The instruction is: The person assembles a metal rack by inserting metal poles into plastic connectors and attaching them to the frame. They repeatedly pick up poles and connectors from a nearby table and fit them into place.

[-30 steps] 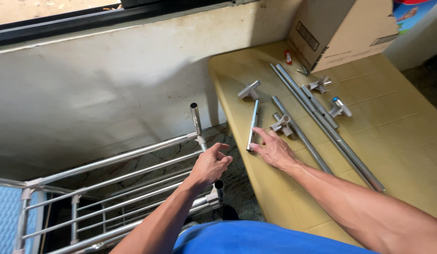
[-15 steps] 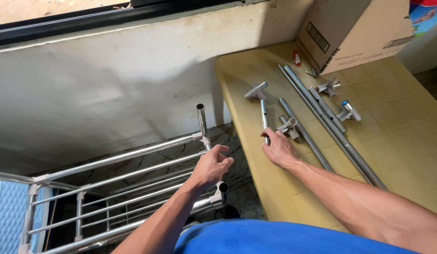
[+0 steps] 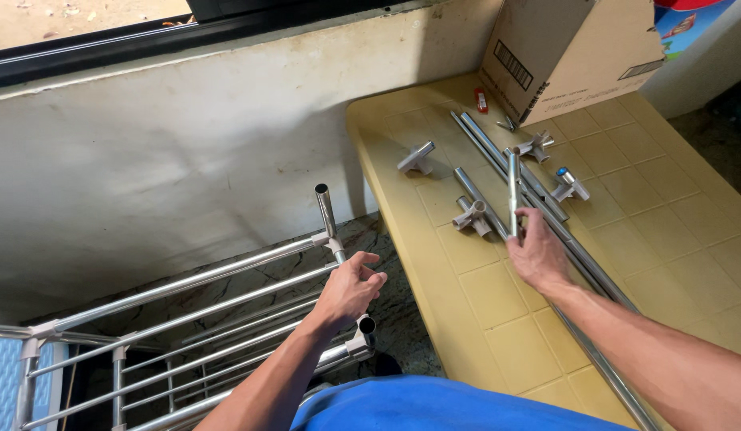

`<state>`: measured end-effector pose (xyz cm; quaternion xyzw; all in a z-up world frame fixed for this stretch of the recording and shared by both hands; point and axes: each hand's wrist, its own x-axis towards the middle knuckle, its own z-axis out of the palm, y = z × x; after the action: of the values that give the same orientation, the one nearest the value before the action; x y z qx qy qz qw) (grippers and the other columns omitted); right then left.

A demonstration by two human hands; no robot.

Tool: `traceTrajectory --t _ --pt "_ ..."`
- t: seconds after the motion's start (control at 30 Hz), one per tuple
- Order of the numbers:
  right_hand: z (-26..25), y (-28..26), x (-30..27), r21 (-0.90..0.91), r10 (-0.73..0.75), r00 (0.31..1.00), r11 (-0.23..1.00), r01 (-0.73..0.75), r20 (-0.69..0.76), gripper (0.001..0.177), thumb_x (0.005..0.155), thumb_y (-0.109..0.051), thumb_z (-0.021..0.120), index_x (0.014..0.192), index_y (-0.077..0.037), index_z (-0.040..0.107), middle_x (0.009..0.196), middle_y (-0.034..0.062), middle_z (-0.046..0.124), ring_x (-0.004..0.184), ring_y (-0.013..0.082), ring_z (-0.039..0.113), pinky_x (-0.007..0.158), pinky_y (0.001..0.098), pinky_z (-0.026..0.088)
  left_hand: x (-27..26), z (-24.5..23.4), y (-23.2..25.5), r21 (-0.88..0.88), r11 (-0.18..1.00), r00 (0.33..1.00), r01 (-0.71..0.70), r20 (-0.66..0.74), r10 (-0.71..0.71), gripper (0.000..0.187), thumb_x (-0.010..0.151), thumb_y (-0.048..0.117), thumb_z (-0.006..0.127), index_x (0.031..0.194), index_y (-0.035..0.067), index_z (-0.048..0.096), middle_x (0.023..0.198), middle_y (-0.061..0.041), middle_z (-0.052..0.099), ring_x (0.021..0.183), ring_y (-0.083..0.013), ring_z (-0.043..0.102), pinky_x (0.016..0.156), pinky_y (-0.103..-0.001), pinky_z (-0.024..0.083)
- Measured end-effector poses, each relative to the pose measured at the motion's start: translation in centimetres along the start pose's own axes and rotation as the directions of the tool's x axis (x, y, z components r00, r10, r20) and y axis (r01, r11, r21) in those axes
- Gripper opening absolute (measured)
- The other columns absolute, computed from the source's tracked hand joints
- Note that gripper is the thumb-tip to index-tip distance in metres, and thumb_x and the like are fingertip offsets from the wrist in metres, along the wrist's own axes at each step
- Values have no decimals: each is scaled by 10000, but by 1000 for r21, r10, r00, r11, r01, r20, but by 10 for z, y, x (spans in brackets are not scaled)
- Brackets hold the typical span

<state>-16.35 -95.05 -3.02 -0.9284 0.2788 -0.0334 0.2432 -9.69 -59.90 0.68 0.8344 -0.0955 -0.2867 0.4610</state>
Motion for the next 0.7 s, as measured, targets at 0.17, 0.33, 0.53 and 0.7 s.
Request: traceTrajectory --t 0.17,0.33,0.53,0.7 --pt "-3 30 0 -36 21 997 999 -23 -70 456 941 -238 662 1354 -124 507 1065 167 733 935 371 701 829 514 530 -2 -1 -2 -10 1000 1000 7 1 -7 518 903 272 646 1357 38 561 1025 -117 768 812 -204 740 687 -350 582" --pt "1 50 9 -7 71 993 997 -72 -96 437 913 -228 663 1319 -101 561 1155 199 708 1066 419 676 927 525 526 -5 -4 -1 -27 1000 1000 12 -3 -12 513 902 275 655 1344 28 573 1007 -125 768 778 -191 732 648 -346 574" --pt "9 45 14 -187 -57 985 982 26 -164 505 850 -219 723 1316 -101 568 1335 188 558 1218 402 571 968 515 486 -11 -7 3 -20 996 996 89 15 -89 495 915 281 635 1345 41 586 947 -131 763 688 -235 669 606 -355 533" --pt "14 8 14 -52 -105 991 994 101 -85 616 867 -299 747 1399 -113 497 1386 156 516 1265 332 565 999 481 517 -14 -6 -2 -35 999 1000 28 -8 -28 449 908 279 642 1268 12 639 936 -124 772 742 -187 713 654 -336 558"
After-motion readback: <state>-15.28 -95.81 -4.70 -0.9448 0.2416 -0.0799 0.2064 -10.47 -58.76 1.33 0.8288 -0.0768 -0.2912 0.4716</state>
